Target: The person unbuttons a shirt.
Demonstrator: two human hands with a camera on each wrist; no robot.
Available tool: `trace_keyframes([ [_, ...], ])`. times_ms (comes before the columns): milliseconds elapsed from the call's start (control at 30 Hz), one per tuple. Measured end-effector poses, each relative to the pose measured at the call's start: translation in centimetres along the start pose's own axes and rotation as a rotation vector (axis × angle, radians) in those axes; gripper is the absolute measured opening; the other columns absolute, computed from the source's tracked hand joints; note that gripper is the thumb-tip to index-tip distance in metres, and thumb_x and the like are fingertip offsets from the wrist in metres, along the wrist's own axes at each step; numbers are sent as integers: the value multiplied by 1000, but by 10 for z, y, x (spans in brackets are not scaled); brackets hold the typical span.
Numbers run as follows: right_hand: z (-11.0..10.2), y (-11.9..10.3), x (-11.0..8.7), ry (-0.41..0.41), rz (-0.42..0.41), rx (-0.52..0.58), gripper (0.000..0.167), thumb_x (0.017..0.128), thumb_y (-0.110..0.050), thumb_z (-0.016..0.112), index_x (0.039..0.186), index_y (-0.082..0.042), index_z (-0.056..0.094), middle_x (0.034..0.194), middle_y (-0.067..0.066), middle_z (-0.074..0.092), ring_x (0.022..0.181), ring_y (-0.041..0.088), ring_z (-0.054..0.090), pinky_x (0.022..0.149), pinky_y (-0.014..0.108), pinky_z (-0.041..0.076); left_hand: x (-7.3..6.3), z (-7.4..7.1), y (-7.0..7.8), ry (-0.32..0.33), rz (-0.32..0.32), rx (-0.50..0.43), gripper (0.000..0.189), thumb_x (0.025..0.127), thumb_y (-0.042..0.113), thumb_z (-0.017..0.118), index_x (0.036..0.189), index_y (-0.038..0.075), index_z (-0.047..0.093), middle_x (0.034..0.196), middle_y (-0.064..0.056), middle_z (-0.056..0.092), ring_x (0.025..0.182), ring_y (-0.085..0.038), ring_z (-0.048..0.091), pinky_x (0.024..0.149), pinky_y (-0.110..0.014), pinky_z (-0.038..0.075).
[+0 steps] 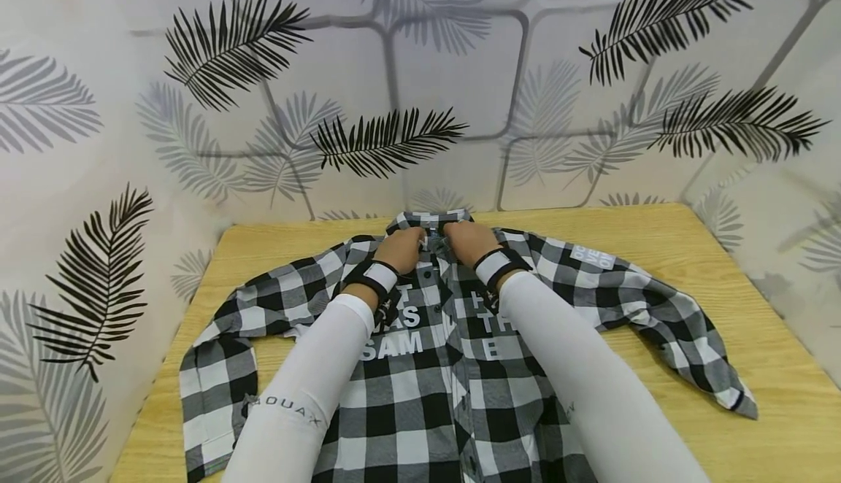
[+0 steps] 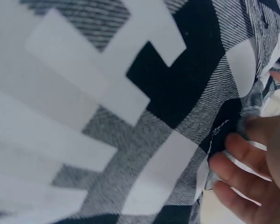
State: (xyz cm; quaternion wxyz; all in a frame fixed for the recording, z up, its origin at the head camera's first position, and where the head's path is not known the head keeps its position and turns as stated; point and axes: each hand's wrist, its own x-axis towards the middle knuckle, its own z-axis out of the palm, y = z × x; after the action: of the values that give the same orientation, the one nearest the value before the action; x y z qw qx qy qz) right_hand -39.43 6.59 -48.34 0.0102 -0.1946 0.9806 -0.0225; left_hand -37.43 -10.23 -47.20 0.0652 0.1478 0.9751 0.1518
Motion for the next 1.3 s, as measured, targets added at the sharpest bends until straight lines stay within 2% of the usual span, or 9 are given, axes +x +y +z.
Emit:
trace_keyframes([
  [167, -3, 9, 0, 166, 42, 95, 16, 103, -16, 58, 106, -7, 71, 94, 12, 76, 84, 29, 73, 72, 45, 58, 1, -1, -2, 150, 33, -23, 28, 109, 18, 46, 126, 10, 66, 113, -11, 73, 95, -27, 71, 79, -43, 56],
  [367, -18, 10, 0, 243, 84, 181, 18, 102, -15, 59, 110, -6, 71, 100, 12, 76, 89, 30, 73, 76, 47, 59, 2, -14, 5, 289, 17, -146, 27, 108, 16, 48, 126, 7, 65, 117, -14, 71, 106, -31, 68, 88, -47, 55],
  [533, -15, 13, 1, 135, 99, 198, 31, 103, -24, 58, 127, -6, 67, 117, 14, 74, 101, 31, 72, 86, 49, 58, 5, -6, 0, 128, 36, -163, 46, 106, 17, 52, 150, 10, 44, 138, -17, 60, 118, -32, 64, 94, -47, 54],
  [633, -9, 17, -1, 3, 68, 208, 50, 103, -33, 58, 146, -7, 52, 137, 17, 64, 119, 35, 66, 99, 52, 54, 3, 1, -6, 6, 58, -164, 63, 105, 21, 56, 160, 13, 26, 151, -21, 47, 131, -36, 56, 102, -50, 50],
  [733, -5, 20, -11, -57, 11, 216, 65, 103, -38, 58, 156, -8, 37, 151, 22, 50, 135, 41, 53, 111, 56, 44, -6, 1, -10, -41, 105, -161, 70, 104, 23, 58, 162, 12, 20, 157, -24, 39, 140, -39, 46, 111, -53, 44],
  [900, -14, 26, -52, -48, -39, 236, 76, 100, -44, 60, 160, -11, 27, 160, 25, 34, 148, 47, 33, 118, 64, 30, -35, -10, -23, -90, 182, -150, 73, 103, 28, 61, 162, 11, 21, 163, -24, 29, 150, -43, 32, 120, -57, 33],
  [1100, -14, 47, -123, -48, -97, 257, 87, 95, -53, 65, 161, -11, 27, 163, 28, 26, 150, 52, 24, 117, 71, 25, -87, -14, -51, -155, 247, -65, 83, 96, 43, 68, 161, 10, 26, 165, -29, 19, 152, -49, 23, 119, -64, 29],
  [1200, -9, 60, -161, -64, -122, 264, 93, 90, -60, 68, 160, -12, 29, 162, 29, 26, 149, 55, 23, 114, 75, 23, -120, -13, -61, -196, 258, -23, 94, 88, 51, 75, 161, 13, 27, 165, -30, 18, 152, -53, 19, 117, -70, 26],
  [1300, -9, 68, -202, -96, -146, 276, 99, 85, -64, 70, 159, -13, 31, 161, 30, 28, 148, 56, 24, 111, 78, 23, -153, -13, -66, -265, 203, -5, 109, 78, 57, 82, 162, 18, 24, 167, -29, 10, 153, -55, 11, 113, -78, 20],
])
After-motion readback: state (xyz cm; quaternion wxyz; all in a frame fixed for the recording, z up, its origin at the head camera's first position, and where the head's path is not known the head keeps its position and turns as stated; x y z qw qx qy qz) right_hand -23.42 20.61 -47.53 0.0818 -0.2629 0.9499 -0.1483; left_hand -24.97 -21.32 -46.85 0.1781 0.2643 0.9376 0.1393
